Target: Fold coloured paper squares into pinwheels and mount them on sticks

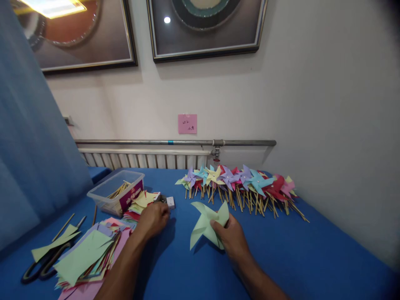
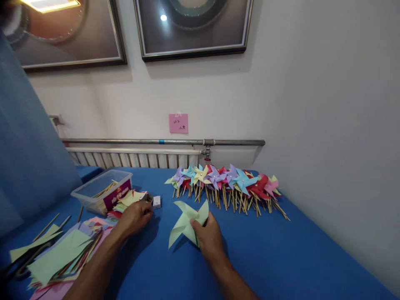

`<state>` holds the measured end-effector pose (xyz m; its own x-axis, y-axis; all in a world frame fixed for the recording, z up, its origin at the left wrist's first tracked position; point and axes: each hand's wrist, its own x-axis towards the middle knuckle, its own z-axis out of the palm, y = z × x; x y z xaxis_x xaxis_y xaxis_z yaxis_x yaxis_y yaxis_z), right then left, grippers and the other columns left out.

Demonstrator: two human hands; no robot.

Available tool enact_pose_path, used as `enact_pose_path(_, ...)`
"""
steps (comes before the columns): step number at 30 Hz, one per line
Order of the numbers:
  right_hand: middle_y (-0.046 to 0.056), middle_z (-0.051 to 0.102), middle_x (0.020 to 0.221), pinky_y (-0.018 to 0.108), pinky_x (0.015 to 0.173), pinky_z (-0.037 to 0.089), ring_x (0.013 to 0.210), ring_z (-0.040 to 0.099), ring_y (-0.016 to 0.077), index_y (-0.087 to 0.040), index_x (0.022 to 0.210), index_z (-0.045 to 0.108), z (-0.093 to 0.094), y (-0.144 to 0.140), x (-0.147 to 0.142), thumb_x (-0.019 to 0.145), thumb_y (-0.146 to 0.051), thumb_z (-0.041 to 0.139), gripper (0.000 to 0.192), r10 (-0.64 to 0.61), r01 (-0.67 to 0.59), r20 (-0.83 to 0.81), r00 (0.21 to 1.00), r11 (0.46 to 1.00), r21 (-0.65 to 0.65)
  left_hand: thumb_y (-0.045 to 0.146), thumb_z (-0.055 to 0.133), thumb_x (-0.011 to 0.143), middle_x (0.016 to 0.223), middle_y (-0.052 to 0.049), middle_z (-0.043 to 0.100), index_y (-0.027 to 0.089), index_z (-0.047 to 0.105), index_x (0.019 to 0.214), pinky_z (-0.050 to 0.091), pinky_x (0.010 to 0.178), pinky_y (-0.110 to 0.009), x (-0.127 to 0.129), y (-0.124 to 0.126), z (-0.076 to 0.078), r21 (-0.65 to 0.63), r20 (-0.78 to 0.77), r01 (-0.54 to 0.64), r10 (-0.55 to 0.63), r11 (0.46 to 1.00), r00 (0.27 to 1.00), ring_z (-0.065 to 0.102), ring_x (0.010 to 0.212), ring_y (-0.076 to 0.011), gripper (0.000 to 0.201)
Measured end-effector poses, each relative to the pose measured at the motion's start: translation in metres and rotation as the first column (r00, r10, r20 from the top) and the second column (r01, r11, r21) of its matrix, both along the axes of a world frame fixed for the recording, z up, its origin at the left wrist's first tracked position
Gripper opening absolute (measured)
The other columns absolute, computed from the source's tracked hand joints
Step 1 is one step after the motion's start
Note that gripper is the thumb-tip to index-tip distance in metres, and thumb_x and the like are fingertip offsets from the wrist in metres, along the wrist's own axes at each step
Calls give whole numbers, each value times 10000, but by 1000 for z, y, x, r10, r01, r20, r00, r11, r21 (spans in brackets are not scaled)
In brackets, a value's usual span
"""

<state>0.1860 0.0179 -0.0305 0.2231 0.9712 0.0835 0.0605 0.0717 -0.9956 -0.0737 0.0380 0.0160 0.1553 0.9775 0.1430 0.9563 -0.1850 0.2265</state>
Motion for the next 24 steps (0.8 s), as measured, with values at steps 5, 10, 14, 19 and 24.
enact_pose_path(5, 64, 769, 821, 338, 651, 561, 759, 717, 277, -189, 935, 658, 5, 0, 3, 626, -389, 725, 373, -35, 35, 4, 999, 999, -6, 192, 480, 867, 966, -113, 723, 191, 729, 903, 448, 750, -318, 31, -8, -7, -97, -170, 194, -209, 976, 963, 679, 892, -246, 251)
enact_pose_path(10, 68, 763, 819, 331, 641, 555, 757, 713, 277, -189, 922, 652, 10, -1, 5, 624, -374, 733, 360, -47, 46, -27, 999, 999, -19, 182, 451, 895, 1004, -139, 719, 180, 738, 942, 470, 804, -346, 37, -11, -11, -115, -168, 241, -258, 964, 951, 686, 939, -265, 290)
enact_pose_path(14, 73, 768, 826, 338, 642, 560, 765, 715, 281, -188, 928, 661, 9, -2, 5, 628, -377, 744, 364, -48, 48, -38, 998, 999, 1, 177, 463, 897, 1010, -116, 738, 197, 737, 914, 447, 825, -333, 32, -11, -9, -149, -97, 200, -215, 969, 972, 684, 989, -260, 275)
enact_pose_path(19, 73, 774, 814, 339, 629, 557, 746, 717, 281, -179, 933, 674, 10, -2, 4, 618, -369, 752, 376, -54, 54, -53, 997, 999, -7, 286, 494, 902, 942, -108, 760, 194, 733, 892, 433, 763, -322, 38, -13, -8, -172, -10, 89, -92, 981, 996, 694, 944, -257, 257)
enact_pose_path(24, 76, 775, 808, 343, 636, 555, 745, 713, 281, -173, 921, 681, 11, -1, 4, 616, -373, 746, 371, -58, 58, -25, 998, 998, -2, 236, 552, 822, 956, -113, 763, 198, 735, 887, 430, 738, -326, 45, -15, -10, -218, -13, 84, -89, 972, 996, 693, 950, -276, 198)
